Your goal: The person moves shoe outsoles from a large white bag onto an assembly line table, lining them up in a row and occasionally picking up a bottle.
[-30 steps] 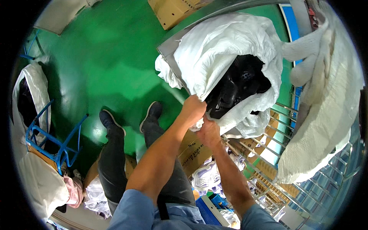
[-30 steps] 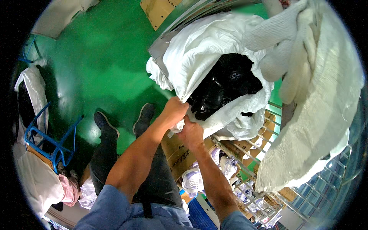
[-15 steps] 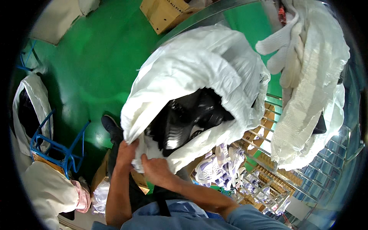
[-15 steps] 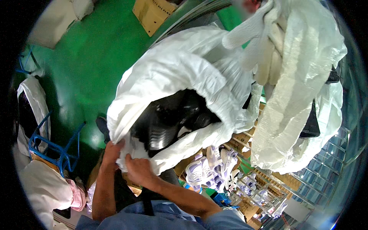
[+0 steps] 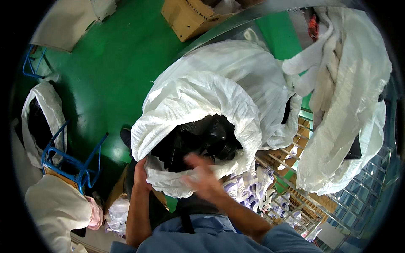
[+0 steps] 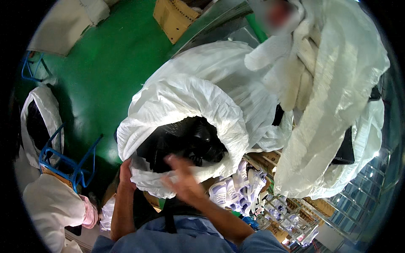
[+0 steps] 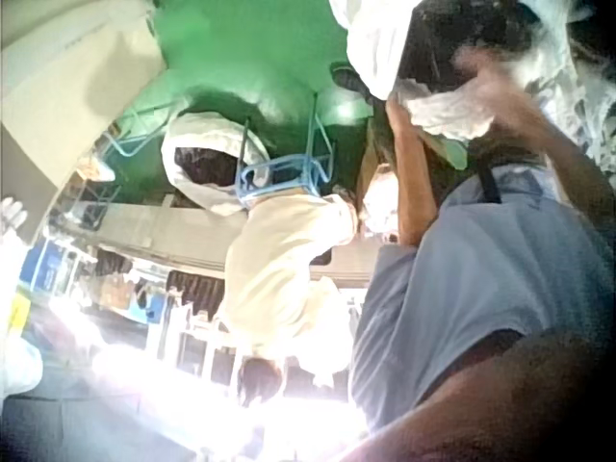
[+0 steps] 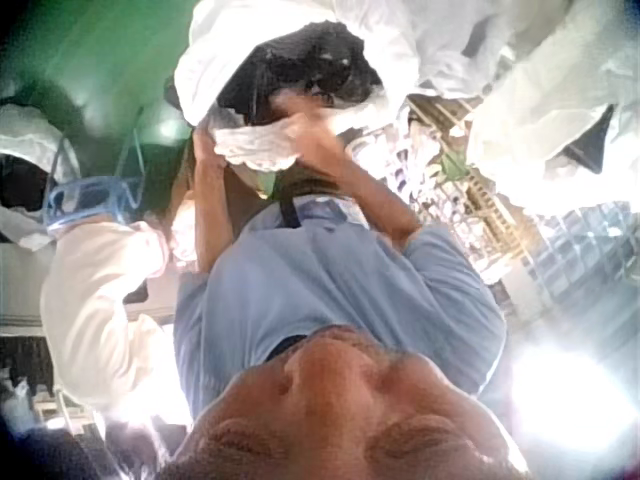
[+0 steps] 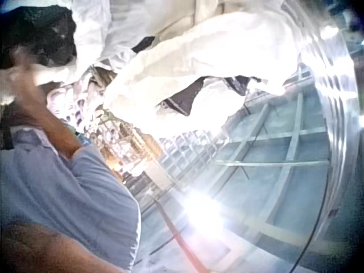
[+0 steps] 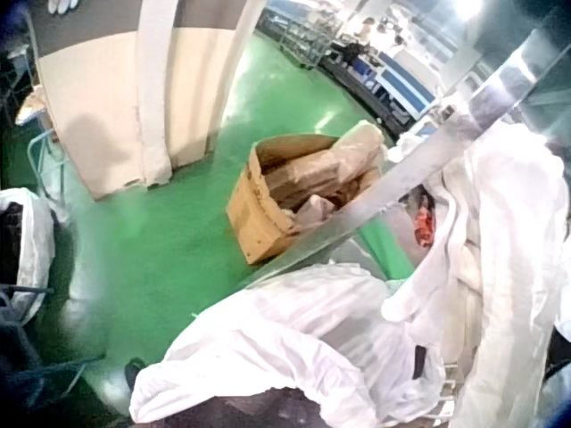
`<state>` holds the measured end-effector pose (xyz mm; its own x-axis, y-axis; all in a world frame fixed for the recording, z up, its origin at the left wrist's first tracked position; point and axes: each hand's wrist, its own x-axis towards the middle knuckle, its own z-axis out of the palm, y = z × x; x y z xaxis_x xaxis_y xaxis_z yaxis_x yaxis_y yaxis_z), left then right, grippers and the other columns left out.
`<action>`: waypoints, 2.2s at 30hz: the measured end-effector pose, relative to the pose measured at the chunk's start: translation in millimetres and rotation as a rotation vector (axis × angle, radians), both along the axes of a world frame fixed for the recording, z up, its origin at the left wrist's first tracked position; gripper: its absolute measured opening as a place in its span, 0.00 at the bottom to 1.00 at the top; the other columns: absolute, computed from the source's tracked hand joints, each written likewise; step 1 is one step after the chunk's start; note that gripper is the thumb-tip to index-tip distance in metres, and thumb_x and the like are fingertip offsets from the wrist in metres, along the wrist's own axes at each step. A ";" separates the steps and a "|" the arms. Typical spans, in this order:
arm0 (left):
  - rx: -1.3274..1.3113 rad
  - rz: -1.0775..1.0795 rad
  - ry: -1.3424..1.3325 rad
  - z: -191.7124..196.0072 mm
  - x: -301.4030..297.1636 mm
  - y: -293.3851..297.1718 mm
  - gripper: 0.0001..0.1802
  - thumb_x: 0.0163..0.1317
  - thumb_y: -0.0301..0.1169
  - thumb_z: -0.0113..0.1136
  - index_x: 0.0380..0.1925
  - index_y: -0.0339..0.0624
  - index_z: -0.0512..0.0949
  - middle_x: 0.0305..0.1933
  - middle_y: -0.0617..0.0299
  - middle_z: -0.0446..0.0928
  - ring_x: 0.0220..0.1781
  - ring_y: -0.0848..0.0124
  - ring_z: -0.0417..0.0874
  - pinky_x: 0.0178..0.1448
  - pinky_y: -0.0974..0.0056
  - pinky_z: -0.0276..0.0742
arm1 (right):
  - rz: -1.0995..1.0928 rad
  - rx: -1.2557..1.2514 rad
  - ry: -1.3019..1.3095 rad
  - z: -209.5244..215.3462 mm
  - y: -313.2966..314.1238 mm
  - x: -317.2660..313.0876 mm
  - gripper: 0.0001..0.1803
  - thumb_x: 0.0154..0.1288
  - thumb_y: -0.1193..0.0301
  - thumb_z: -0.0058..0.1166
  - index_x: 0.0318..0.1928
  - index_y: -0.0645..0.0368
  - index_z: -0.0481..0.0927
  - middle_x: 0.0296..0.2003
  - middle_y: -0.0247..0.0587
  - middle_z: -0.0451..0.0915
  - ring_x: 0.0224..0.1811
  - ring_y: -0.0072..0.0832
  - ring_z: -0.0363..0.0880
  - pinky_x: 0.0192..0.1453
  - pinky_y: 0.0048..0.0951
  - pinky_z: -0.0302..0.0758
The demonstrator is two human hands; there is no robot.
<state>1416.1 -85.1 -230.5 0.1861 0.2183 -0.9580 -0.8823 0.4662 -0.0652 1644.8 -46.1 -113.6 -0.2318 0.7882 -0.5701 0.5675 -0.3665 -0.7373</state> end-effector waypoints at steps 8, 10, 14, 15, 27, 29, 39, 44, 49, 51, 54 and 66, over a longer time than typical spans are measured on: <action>0.149 -0.348 0.101 1.8 -15.2 11.9 0.28 0.53 0.20 0.60 0.58 0.35 0.78 0.46 0.51 0.83 0.44 0.56 0.87 0.49 0.52 0.84 | 0.110 0.469 -1.019 -41.6 143.8 196.9 0.59 0.49 0.61 0.78 0.76 0.63 0.56 0.76 0.65 0.55 0.78 0.58 0.53 0.79 0.57 0.54; 0.144 -0.454 0.114 5.0 -20.8 17.5 0.29 0.52 0.20 0.62 0.58 0.35 0.78 0.48 0.51 0.83 0.44 0.55 0.87 0.48 0.51 0.84 | 0.111 0.401 -1.023 -62.6 159.2 255.5 0.56 0.48 0.62 0.78 0.75 0.64 0.59 0.75 0.64 0.58 0.78 0.57 0.56 0.79 0.56 0.56; 0.126 -0.552 0.209 4.0 -31.4 6.4 0.27 0.48 0.20 0.62 0.54 0.35 0.81 0.47 0.52 0.84 0.44 0.57 0.87 0.48 0.52 0.83 | -0.115 0.519 -1.042 -62.0 206.9 298.1 0.50 0.50 0.65 0.77 0.72 0.64 0.64 0.75 0.62 0.60 0.79 0.55 0.55 0.81 0.50 0.55; 0.097 -0.598 0.212 4.5 -35.2 4.4 0.27 0.48 0.20 0.61 0.53 0.35 0.82 0.46 0.52 0.84 0.44 0.57 0.87 0.49 0.53 0.83 | -0.212 0.505 -0.988 -53.1 224.1 275.6 0.52 0.49 0.65 0.78 0.72 0.64 0.64 0.74 0.62 0.61 0.79 0.55 0.56 0.81 0.50 0.55; 0.404 -0.750 0.352 -22.2 -24.8 2.5 0.34 0.51 0.21 0.67 0.63 0.36 0.78 0.63 0.57 0.81 0.60 0.63 0.84 0.61 0.59 0.78 | -0.389 0.671 -0.795 -105.0 275.5 411.4 0.43 0.55 0.64 0.73 0.69 0.65 0.71 0.68 0.58 0.72 0.72 0.53 0.67 0.77 0.46 0.60; 0.152 -0.586 0.311 -11.0 -16.9 10.3 0.32 0.52 0.20 0.66 0.62 0.38 0.79 0.60 0.58 0.83 0.53 0.65 0.87 0.53 0.59 0.81 | -0.523 0.735 -0.775 -104.2 279.4 408.3 0.41 0.55 0.65 0.72 0.68 0.65 0.72 0.66 0.57 0.73 0.70 0.53 0.67 0.75 0.46 0.61; 0.060 -0.428 0.349 -40.0 -1.9 2.7 0.20 0.71 0.29 0.59 0.62 0.40 0.80 0.57 0.60 0.84 0.53 0.69 0.86 0.54 0.60 0.82 | -0.851 0.490 -0.465 -117.5 302.4 411.6 0.32 0.57 0.66 0.66 0.61 0.65 0.74 0.58 0.53 0.74 0.61 0.48 0.69 0.67 0.44 0.64; 0.137 -0.151 0.287 -113.7 2.9 -44.2 0.25 0.75 0.39 0.57 0.68 0.41 0.74 0.65 0.59 0.80 0.64 0.68 0.81 0.64 0.60 0.78 | -0.887 0.386 -0.365 -132.5 305.8 395.5 0.28 0.57 0.67 0.63 0.58 0.65 0.76 0.54 0.51 0.75 0.56 0.46 0.69 0.62 0.43 0.65; -0.220 -0.205 0.303 -78.6 7.9 0.4 0.31 0.73 0.47 0.59 0.70 0.43 0.71 0.66 0.59 0.79 0.65 0.64 0.82 0.64 0.57 0.79 | -0.917 0.352 -0.351 -128.4 297.3 409.6 0.24 0.58 0.68 0.60 0.55 0.65 0.77 0.49 0.48 0.76 0.51 0.43 0.70 0.58 0.42 0.67; 0.167 -0.557 0.711 -136.9 -15.7 -86.6 0.29 0.73 0.50 0.59 0.66 0.45 0.75 0.62 0.56 0.82 0.57 0.60 0.86 0.55 0.51 0.84 | -0.897 0.345 -0.307 -120.9 313.9 388.3 0.23 0.59 0.68 0.59 0.54 0.65 0.78 0.48 0.47 0.77 0.49 0.42 0.70 0.56 0.41 0.67; -0.246 -0.071 0.195 -79.7 -5.8 -21.1 0.21 0.68 0.32 0.62 0.61 0.43 0.79 0.54 0.52 0.85 0.54 0.58 0.88 0.49 0.47 0.85 | -0.924 0.341 -0.314 -121.4 296.6 394.6 0.21 0.59 0.69 0.57 0.52 0.65 0.78 0.45 0.46 0.77 0.46 0.41 0.70 0.53 0.41 0.68; 0.229 -1.019 0.385 -121.3 -87.0 -54.3 0.22 0.60 0.30 0.67 0.56 0.40 0.83 0.51 0.53 0.87 0.48 0.59 0.86 0.51 0.55 0.80 | -0.934 0.373 -0.347 -131.7 283.2 353.1 0.14 0.61 0.71 0.50 0.44 0.65 0.81 0.35 0.40 0.79 0.35 0.36 0.72 0.43 0.38 0.72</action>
<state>1329.2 -139.4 -351.9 0.0784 0.3116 -0.9470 -0.0224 0.9502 0.3108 1997.9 237.1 -245.3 0.6840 0.7084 -0.1743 0.3790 -0.5492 -0.7448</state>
